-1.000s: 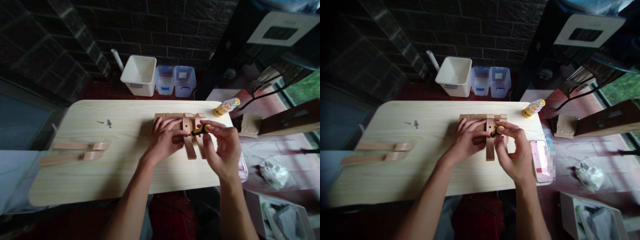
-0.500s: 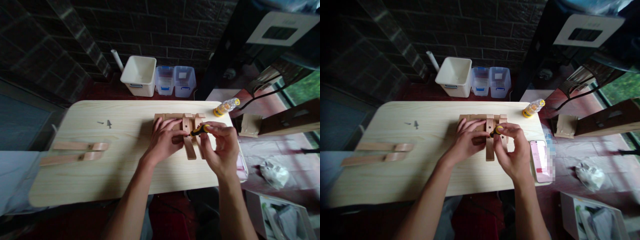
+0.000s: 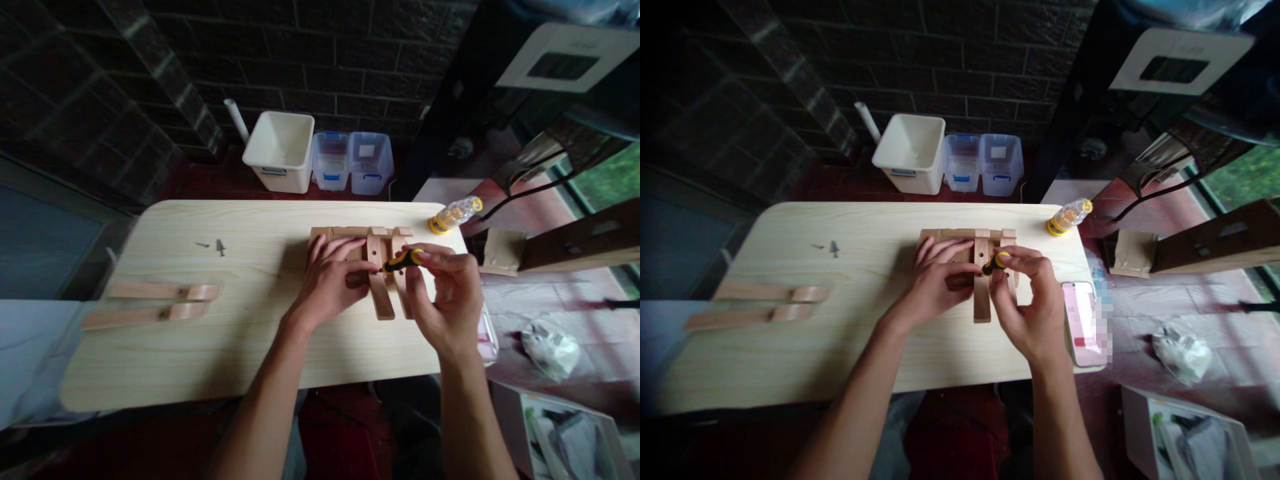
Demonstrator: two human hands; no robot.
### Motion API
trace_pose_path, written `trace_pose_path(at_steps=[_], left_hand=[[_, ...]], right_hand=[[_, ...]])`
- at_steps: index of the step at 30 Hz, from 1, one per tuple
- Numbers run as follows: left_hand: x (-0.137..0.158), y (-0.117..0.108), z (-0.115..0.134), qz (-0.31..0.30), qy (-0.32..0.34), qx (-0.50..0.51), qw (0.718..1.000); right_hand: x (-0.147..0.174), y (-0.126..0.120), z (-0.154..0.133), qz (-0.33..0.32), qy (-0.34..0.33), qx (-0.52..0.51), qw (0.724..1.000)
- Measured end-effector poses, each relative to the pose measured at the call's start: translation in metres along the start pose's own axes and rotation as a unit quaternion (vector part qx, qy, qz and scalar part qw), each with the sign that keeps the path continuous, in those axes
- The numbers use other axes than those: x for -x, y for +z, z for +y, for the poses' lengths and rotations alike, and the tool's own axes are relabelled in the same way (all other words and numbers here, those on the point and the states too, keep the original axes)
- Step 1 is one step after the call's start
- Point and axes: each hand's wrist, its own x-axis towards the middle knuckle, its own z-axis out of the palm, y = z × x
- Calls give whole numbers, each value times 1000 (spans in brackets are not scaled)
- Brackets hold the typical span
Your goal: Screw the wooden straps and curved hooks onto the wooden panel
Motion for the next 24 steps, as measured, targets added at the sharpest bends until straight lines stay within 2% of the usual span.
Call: trace_pose_path(at_steps=[24], left_hand=[[1, 1, -1, 3, 6, -4, 1000]], right_hand=[[-2, -3, -5, 7, -13, 17, 1000]])
